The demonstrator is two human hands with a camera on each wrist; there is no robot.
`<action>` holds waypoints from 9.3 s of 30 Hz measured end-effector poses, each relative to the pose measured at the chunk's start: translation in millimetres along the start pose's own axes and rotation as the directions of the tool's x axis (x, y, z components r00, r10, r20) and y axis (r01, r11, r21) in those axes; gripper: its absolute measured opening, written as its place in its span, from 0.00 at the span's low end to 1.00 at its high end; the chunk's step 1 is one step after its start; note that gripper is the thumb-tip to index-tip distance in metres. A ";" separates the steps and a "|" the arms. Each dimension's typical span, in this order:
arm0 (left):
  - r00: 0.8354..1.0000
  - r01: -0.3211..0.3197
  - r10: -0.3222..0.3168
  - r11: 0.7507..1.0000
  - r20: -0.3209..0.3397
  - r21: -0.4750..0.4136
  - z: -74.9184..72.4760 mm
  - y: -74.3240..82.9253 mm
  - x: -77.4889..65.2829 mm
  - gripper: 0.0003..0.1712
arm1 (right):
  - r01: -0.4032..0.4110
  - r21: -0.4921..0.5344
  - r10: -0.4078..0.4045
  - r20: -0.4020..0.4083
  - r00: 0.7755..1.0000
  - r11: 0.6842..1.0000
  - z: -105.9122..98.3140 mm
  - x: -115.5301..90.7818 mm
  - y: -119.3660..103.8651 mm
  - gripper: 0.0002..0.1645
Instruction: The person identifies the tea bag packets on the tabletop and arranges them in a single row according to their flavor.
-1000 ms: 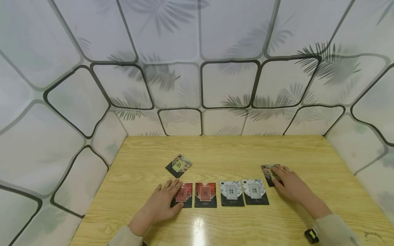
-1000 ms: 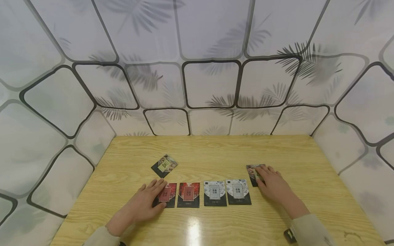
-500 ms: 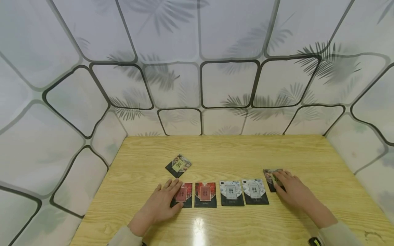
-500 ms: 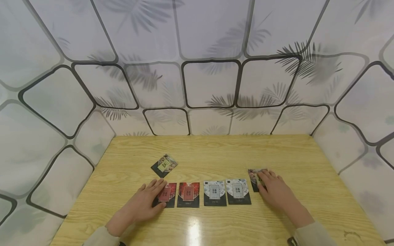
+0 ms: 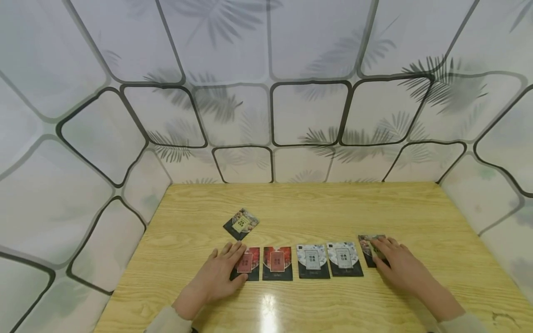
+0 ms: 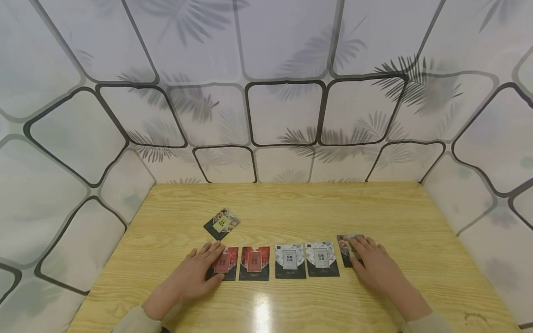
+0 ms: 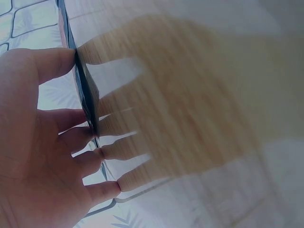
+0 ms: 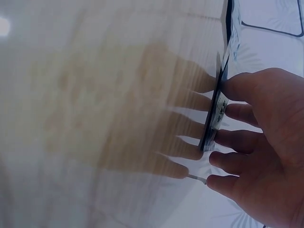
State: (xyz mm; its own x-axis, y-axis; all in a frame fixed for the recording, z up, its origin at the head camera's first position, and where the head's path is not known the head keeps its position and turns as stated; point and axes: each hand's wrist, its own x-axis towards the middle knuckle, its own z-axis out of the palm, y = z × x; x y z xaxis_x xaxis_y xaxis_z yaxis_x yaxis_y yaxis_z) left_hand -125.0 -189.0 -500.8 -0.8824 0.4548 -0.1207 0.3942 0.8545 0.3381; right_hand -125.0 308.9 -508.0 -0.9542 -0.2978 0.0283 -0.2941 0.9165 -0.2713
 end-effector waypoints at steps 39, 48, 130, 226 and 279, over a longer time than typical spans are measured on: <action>1.000 -0.007 0.007 1.000 0.005 -0.010 -1.1 -0.4 -1.5 0.44 | 0.120 0.027 -0.117 -0.068 0.991 0.992 -28.4 42.6 -44.4 0.32; 1.000 -0.014 0.014 1.000 -0.009 0.018 -0.7 -0.4 0.2 0.44 | 0.222 0.069 -0.221 -0.028 0.975 0.973 -22.9 104.8 -100.2 0.35; 1.000 -0.017 0.017 1.000 -0.014 0.006 -3.1 1.7 -1.1 0.44 | 0.284 -0.005 -0.273 0.267 0.924 0.959 65.9 203.5 -232.9 0.39; 1.000 -0.006 0.006 1.000 -0.004 0.014 -1.1 1.1 -1.7 0.44 | 0.240 0.004 -0.230 0.302 0.925 0.971 24.9 157.0 -140.1 0.41; 1.000 -0.014 0.014 1.000 -0.023 0.015 -0.7 2.2 -2.7 0.44 | 0.200 0.010 -0.195 0.262 0.945 0.980 11.8 133.5 -95.2 0.40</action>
State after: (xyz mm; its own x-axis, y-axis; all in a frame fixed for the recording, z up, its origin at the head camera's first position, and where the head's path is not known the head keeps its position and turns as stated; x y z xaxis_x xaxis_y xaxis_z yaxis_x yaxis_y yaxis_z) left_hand -121.9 -188.6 -499.1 -0.8824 0.4610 -0.0943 0.4103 0.8518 0.3257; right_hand -223.7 178.8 -489.8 -0.8299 -0.5305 -0.1726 -0.4782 0.8359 -0.2695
